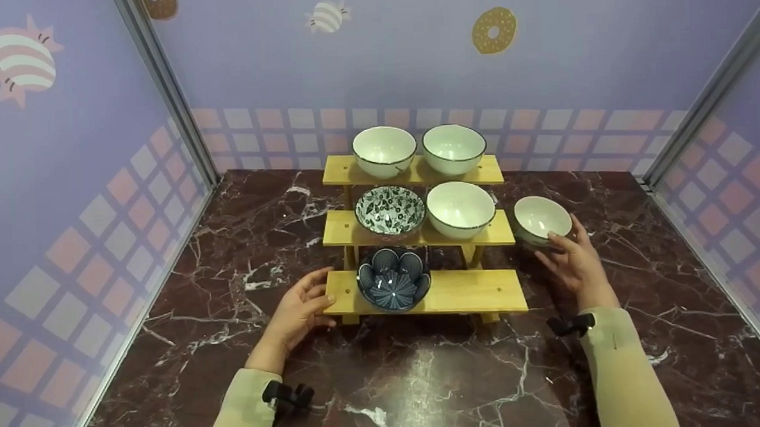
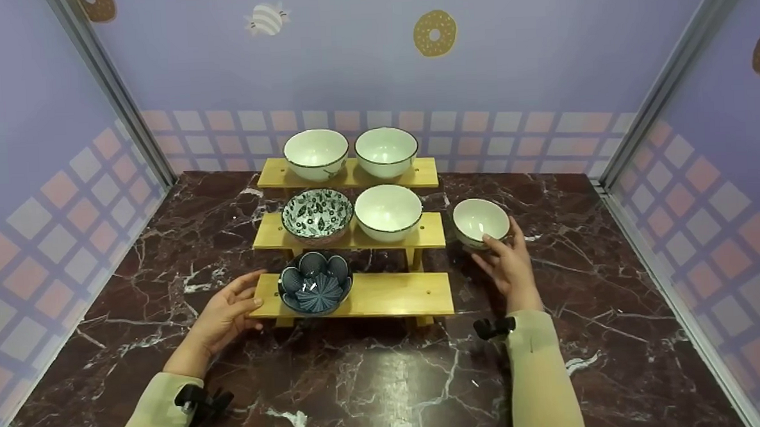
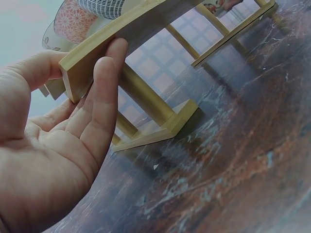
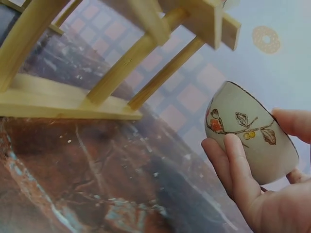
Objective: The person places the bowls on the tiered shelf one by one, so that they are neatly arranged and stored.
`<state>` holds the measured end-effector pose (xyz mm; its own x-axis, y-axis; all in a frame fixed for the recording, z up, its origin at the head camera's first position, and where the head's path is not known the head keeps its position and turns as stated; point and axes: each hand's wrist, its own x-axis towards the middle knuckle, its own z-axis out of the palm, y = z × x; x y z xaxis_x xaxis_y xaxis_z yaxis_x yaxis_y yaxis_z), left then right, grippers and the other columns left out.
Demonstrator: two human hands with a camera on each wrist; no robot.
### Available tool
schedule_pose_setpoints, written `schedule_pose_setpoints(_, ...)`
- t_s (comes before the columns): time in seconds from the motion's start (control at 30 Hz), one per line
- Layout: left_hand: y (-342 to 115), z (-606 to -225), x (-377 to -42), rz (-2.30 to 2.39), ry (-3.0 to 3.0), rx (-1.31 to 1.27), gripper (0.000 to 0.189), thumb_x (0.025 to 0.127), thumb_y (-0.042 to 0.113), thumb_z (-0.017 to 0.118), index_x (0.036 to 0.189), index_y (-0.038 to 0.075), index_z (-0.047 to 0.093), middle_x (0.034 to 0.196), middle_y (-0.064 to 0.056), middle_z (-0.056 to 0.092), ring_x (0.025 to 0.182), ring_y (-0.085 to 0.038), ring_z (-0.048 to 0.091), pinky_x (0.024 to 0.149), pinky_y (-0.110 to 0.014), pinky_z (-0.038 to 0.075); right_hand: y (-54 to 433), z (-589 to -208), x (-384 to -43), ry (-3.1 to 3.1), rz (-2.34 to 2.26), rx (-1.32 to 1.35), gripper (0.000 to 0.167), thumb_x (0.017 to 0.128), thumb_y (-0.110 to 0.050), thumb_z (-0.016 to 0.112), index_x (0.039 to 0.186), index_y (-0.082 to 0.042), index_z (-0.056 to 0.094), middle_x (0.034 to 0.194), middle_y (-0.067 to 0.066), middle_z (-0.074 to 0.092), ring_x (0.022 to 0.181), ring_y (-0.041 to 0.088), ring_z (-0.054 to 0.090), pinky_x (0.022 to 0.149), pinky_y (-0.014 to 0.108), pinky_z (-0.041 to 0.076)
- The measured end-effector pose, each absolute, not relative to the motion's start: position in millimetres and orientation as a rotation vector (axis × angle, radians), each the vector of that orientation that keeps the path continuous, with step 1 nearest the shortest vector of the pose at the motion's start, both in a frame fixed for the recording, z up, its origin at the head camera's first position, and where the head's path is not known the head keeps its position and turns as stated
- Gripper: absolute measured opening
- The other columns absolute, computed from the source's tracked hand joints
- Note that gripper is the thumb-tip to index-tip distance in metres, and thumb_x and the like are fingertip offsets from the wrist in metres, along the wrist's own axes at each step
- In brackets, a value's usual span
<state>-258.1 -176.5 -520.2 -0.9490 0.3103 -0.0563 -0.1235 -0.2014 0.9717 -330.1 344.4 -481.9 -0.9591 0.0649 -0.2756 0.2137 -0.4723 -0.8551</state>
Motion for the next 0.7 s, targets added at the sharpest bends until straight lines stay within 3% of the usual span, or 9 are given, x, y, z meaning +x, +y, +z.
schedule_pose_setpoints(0.13,-176,-520,-258,2.229,1.777,0.212,0.070,0.097,-0.002,0.058,0.159,-0.002,0.025,0.119,-0.005,0.063,0.086,-0.017,0.072,0.062,-0.026,0.061,349,-473,-323,1.584,-2.574,0.370,0.094,0.101,-0.008,0.060,0.165,-0.044,0.000,0.138,-0.002,0.028,0.091,0.012,0.068,0.082,0.027,0.063)
schedule_pose_setpoints(0.23,-176,-520,-258,2.228,1.780,0.209,0.071,0.097,-0.002,0.058,0.159,-0.002,0.024,0.119,-0.005,0.063,0.086,-0.017,0.072,0.062,-0.026,0.061,352,-465,-318,1.578,-2.575,0.335,0.093,0.102,-0.009,0.060,0.165,-0.043,0.001,0.132,-0.005,0.031,0.092,0.013,0.069,0.082,0.027,0.063)
schedule_pose_setpoints(0.4,-176,-519,-257,2.219,1.787,0.206,0.071,0.097,-0.001,0.058,0.160,-0.002,0.024,0.119,-0.004,0.063,0.085,-0.017,0.072,0.062,-0.026,0.061,356,-452,-306,1.544,-2.569,0.248,0.090,0.103,-0.008,0.057,0.164,-0.045,0.002,0.142,-0.003,0.027,0.094,0.014,0.072,0.082,0.028,0.062)
schedule_pose_setpoints(0.5,-176,-519,-257,2.218,1.785,0.210,0.071,0.098,-0.001,0.058,0.160,-0.002,0.023,0.118,-0.004,0.064,0.084,-0.016,0.072,0.062,-0.025,0.061,359,-444,-299,1.531,-2.555,0.182,0.089,0.104,-0.007,0.054,0.164,-0.044,0.000,0.162,0.002,0.007,0.094,0.014,0.073,0.080,0.027,0.062)
schedule_pose_setpoints(0.6,-176,-518,-257,2.214,1.789,0.217,0.072,0.097,-0.001,0.058,0.159,-0.003,0.022,0.118,-0.005,0.064,0.084,-0.016,0.072,0.062,-0.026,0.061,361,-437,-292,1.532,-2.537,0.104,0.087,0.104,-0.005,0.052,0.164,-0.043,0.002,0.166,0.002,-0.013,0.095,0.015,0.073,0.080,0.026,0.062)
schedule_pose_setpoints(0.7,-176,-518,-257,2.214,1.790,0.220,0.072,0.097,-0.001,0.058,0.159,-0.004,0.021,0.119,-0.005,0.063,0.084,-0.016,0.072,0.062,-0.026,0.061,363,-432,-284,1.557,-2.510,0.016,0.078,0.105,-0.005,0.050,0.162,-0.040,0.010,0.161,-0.001,-0.001,0.097,0.017,0.073,0.080,0.026,0.062)
